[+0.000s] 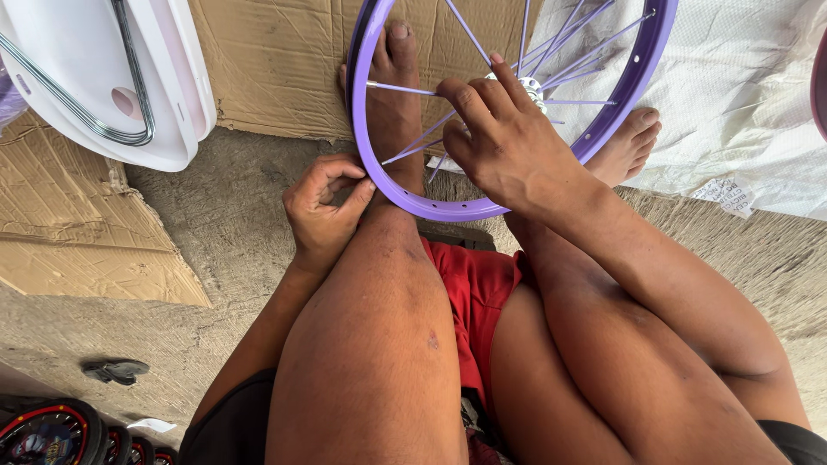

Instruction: The person inserts and adjusts spokes into a purple bicycle wheel rim, securing them into the hub. The person works by hand, rotating the wheel and aligning each spoke into the rim holes.

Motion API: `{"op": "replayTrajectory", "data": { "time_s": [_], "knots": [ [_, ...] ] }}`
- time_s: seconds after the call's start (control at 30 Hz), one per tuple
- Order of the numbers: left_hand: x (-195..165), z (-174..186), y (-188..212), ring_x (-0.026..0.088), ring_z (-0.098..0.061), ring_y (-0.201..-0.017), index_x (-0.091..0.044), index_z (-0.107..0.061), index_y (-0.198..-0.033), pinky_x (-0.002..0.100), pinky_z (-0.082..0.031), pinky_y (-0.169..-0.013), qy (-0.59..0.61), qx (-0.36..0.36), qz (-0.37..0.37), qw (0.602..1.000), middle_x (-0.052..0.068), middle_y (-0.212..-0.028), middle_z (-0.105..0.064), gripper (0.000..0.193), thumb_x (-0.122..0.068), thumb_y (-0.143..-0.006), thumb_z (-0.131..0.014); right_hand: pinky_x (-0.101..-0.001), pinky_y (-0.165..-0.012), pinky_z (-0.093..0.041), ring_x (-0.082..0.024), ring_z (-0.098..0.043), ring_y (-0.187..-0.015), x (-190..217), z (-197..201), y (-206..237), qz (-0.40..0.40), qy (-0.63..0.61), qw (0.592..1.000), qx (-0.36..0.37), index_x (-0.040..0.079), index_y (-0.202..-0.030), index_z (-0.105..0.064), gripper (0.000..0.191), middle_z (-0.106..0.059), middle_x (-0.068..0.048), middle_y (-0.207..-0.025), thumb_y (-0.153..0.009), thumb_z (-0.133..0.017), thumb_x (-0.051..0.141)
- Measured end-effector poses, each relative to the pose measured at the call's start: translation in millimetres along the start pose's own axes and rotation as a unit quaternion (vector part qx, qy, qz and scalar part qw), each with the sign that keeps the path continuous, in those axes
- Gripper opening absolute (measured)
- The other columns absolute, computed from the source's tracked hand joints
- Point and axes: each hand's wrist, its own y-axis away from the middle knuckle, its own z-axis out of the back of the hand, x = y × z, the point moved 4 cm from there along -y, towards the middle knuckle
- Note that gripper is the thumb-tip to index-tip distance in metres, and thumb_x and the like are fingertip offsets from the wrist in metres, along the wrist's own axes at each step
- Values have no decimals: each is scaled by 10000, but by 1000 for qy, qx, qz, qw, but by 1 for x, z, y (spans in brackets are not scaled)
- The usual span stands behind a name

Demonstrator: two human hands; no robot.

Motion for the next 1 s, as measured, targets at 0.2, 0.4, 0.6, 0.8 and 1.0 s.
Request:
{"op": "replayTrajectory", "data": {
  "time_s": [0.2, 0.4, 0.6, 0.8, 1.0],
  "knots": [
    [-7, 1, -1, 173, -741, -1026, -1, -660, -1046, 292, -657, -902, -71, 23, -25, 997, 117, -1123, -715, 228, 84, -897, -809, -574, -1237, -401, -289, -583, -1210, 1, 1, 3, -2, 0, 1000, -2, 19, -897, -689, 115, -536, -143, -1350, -930, -704, 128],
    [-16, -1, -5, 185, -749, -1017, -6, -662, -1037, 292, -656, -884, -86, 27, -47, 995, 123, -1107, -731, 233, 76, -893, -826, -586, -1227, -407, -291, -584, -1204, -1, -1, 5, 3, -7, 1000, -10, 16, -920, -705, 119, -532, -146, -1353, -945, -714, 132],
    [-15, -1, -6, 199, -747, -1005, -10, -667, -1014, 297, -649, -870, -117, 39, -61, 990, 121, -1088, -730, 230, 54, -876, -840, -585, -1227, -418, -285, -583, -1200, -4, -2, 6, 5, -11, 1000, -9, 15, -931, -717, 115, -536, -140, -1357, -956, -728, 127],
    [-15, 0, -7, 185, -754, -1021, -25, -672, -1009, 293, -665, -874, -127, 49, -63, 989, 111, -1090, -734, 212, 37, -894, -839, -593, -1225, -413, -290, -582, -1206, -5, -2, 6, 19, -27, 999, -13, 11, -931, -719, 138, -530, -153, -1366, -934, -739, 148],
    [-23, 1, -5, 221, -750, -991, -34, -660, -998, 312, -637, -853, -183, 32, -144, 972, 105, -1053, -732, 245, 11, -871, -865, -587, -1219, -415, -299, -583, -1208, -2, -1, 7, 23, -22, 999, -6, 13, -924, -712, 149, -532, -151, -1363, -927, -722, 162]
  ]
}}
